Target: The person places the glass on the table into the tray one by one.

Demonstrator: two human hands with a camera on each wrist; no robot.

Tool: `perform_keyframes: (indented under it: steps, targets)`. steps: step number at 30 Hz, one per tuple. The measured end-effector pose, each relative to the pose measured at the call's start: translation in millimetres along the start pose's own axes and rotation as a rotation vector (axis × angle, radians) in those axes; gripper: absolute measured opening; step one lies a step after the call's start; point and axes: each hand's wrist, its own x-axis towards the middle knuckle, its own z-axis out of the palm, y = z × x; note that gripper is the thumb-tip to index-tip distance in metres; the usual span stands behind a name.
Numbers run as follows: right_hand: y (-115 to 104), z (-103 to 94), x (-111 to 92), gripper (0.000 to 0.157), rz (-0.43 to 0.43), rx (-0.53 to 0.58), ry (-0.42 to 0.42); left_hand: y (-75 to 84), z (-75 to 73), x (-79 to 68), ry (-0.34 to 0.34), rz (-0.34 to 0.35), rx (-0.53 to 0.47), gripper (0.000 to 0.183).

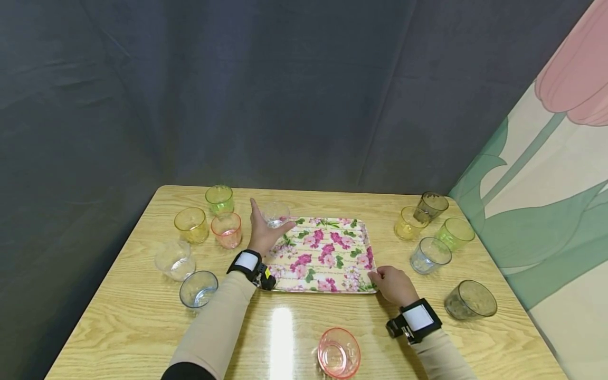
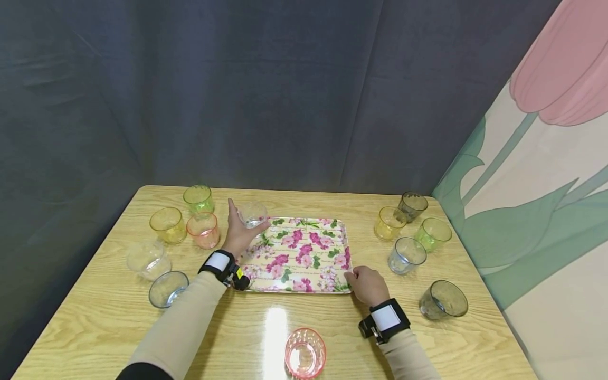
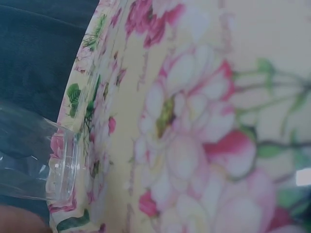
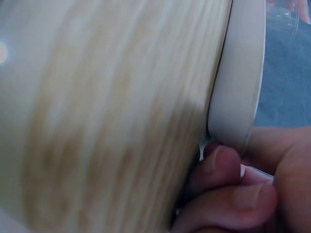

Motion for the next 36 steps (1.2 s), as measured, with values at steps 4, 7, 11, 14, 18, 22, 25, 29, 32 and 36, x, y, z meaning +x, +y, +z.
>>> perform_keyframes:
  steps: [4, 7, 11, 14, 18, 22, 25, 29, 32, 36]
  targets:
    - [0, 0.5, 1, 0.040, -0.005, -0.002, -0.004, 3.9, -1.1, -2.1, 0.088, -0.001, -0.047, 0.119]
    - [1, 0.7, 2, 0.040, -0.007, -0.005, -0.005, 6.8, -1.3, -3.3, 0.132, 0.026, -0.086, 0.116]
    - [2, 0.4, 3, 0.040, -0.009, -0.002, -0.006, 13.5, 1.1, -5.3, 0.169, 0.081, -0.106, 0.111]
    - [2, 0.2, 2, 0.040, -0.014, 0.006, -0.010, 20.4, 3.0, -8.8, 0.224, 0.130, -0.085, 0.100]
    - [2, 0.9, 2, 0.040, -0.017, 0.008, -0.019, 35.0, 2.7, -19.7, 0.289, 0.246, -0.073, 0.079]
    - [3, 1.4, 2, 0.040, -0.015, 0.006, -0.012, 57.9, 0.3, -40.1, 0.248, 0.412, -0.172, 0.065]
    - [3, 1.1, 0, 0.040, -0.015, 0.009, -0.010, 75.3, -0.5, -62.1, 0.129, 0.506, -0.313, 0.062]
    - [4, -0.2, -2, 0.040, -0.014, 0.014, -0.017, 85.7, 0.4, -96.8, -0.149, 0.510, -0.450, 0.060]
    - [4, -0.9, -2, 0.040, -0.016, 0.015, -0.014, 78.1, 0.8, -122.2, -0.392, 0.457, -0.481, 0.059]
    - [3, -0.1, 0, 0.040, -0.021, 0.016, -0.007, 52.7, 4.2, -154.2, -0.599, 0.419, -0.512, 0.064]
